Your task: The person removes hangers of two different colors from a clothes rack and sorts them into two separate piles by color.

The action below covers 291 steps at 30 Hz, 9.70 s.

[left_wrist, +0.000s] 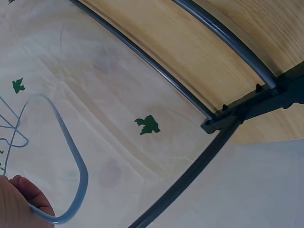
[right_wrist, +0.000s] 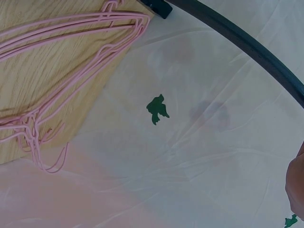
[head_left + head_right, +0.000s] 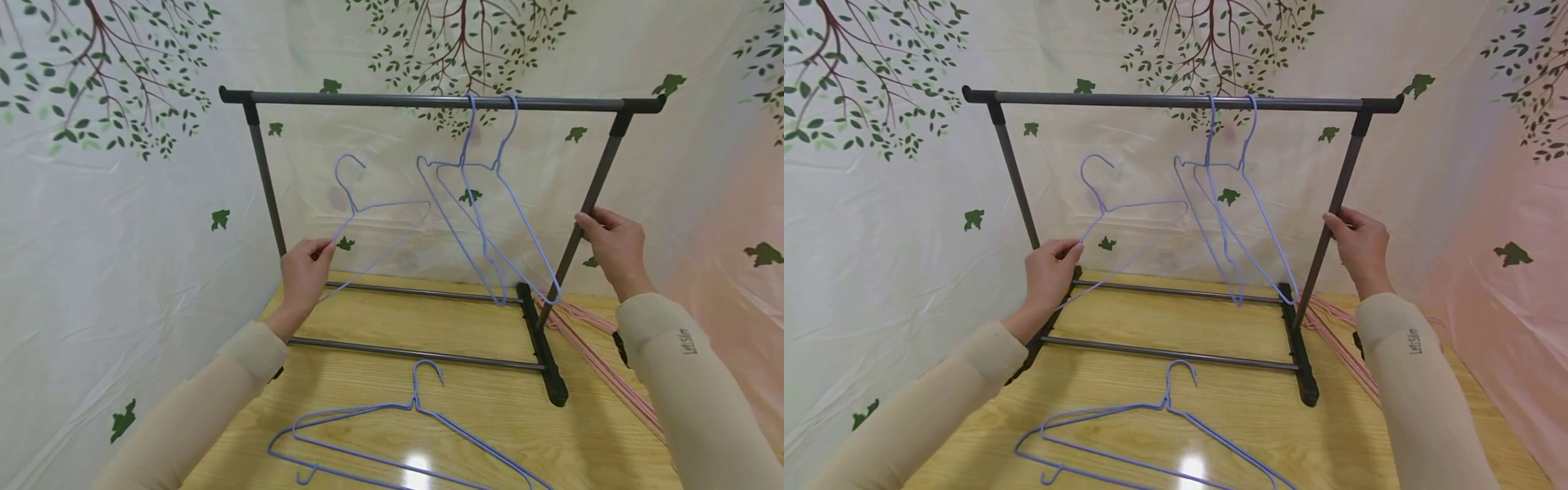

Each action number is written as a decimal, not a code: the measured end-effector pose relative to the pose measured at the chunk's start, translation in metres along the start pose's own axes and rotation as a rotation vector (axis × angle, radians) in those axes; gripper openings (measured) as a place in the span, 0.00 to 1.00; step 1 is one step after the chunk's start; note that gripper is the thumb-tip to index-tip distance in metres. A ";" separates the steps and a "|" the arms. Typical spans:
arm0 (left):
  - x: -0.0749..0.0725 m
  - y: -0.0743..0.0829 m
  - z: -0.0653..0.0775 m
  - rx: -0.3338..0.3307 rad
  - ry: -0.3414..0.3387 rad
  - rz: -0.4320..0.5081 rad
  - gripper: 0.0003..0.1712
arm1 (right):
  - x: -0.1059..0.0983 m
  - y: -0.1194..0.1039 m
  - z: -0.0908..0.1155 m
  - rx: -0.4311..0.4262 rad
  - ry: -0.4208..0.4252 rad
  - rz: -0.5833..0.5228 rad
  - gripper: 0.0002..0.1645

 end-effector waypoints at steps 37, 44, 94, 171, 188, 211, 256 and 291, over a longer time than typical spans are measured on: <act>0.033 -0.055 0.039 -0.077 -0.351 -0.053 0.08 | 0.001 -0.002 -0.001 -0.019 0.013 -0.010 0.38; 0.043 -0.054 0.050 -0.048 -0.447 -0.072 0.08 | 0.001 0.000 0.000 -0.018 0.005 -0.004 0.39; 0.091 -0.064 0.168 -0.229 -1.011 0.163 0.11 | 0.001 0.002 -0.001 -0.001 0.005 -0.020 0.38; 0.118 -0.016 0.103 -0.015 -0.788 -0.212 0.16 | 0.001 0.003 0.003 -0.002 0.007 0.007 0.41; 0.130 0.076 0.030 -0.003 -0.521 0.019 0.20 | 0.001 0.004 0.000 -0.008 0.001 0.025 0.41; 0.161 0.150 0.005 -0.186 -0.276 0.262 0.17 | -0.001 -0.001 -0.004 -0.029 -0.037 -0.035 0.36; 0.166 0.158 0.004 -0.240 -0.107 0.251 0.11 | 0.001 -0.002 0.002 -0.043 -0.044 -0.004 0.40; 0.093 0.115 -0.006 -0.115 -0.236 0.230 0.08 | 0.001 0.001 0.004 -0.024 -0.033 -0.015 0.40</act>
Point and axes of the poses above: each hand's wrist, its own z-axis away from the middle knuckle, its own x-axis out of the palm, y = z × x, the point moved 10 cm from there along -z, towards the middle knuckle, and after that the axes turned 6 degrees about -x, right-handed, at the moved point
